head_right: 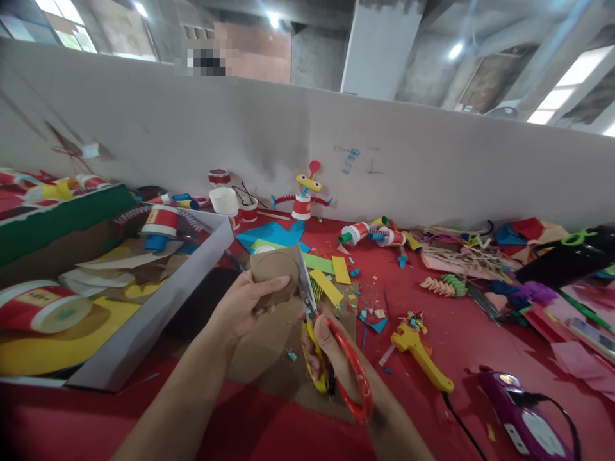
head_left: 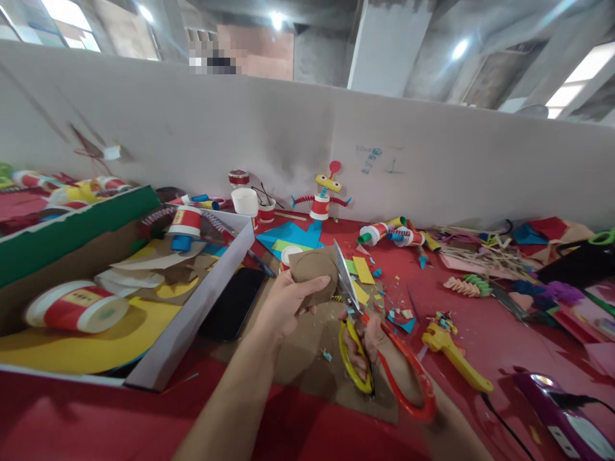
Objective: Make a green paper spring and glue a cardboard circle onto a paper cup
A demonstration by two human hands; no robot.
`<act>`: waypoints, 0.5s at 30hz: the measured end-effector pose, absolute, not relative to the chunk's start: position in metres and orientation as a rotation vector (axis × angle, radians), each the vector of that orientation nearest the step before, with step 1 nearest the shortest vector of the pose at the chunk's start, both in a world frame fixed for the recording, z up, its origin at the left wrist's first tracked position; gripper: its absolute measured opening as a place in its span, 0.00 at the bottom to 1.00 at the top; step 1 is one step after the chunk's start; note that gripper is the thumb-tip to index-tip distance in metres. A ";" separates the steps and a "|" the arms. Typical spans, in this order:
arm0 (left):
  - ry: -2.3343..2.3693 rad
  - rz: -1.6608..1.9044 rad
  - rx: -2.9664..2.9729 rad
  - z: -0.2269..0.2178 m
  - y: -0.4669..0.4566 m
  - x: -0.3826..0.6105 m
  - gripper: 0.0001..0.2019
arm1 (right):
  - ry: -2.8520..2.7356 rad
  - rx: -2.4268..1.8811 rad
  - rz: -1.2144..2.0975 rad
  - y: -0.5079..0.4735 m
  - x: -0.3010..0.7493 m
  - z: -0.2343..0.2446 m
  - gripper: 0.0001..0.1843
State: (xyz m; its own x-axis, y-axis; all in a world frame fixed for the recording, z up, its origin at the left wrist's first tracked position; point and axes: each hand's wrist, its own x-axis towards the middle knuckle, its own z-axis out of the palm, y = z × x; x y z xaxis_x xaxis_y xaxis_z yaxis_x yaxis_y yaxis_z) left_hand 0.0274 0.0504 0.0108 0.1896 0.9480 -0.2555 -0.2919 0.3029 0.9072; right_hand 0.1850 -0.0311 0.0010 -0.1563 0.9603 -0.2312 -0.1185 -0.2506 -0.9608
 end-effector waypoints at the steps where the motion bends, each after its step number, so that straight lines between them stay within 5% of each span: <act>1: 0.989 1.032 0.842 0.011 0.050 0.028 0.15 | -1.082 -1.194 1.570 -0.031 0.185 0.001 0.29; 15: 0.982 0.986 0.876 0.007 0.052 0.029 0.12 | -1.105 -1.182 1.562 -0.026 0.183 -0.003 0.27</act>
State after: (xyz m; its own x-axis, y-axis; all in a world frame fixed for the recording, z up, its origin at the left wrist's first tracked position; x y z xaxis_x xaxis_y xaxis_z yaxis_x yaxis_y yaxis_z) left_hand 0.0289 0.0516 0.0074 0.2310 0.9396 -0.2524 -0.2561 0.3091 0.9159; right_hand 0.1832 -0.0264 -0.0034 -0.1777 0.9611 -0.2113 -0.1205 -0.2343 -0.9647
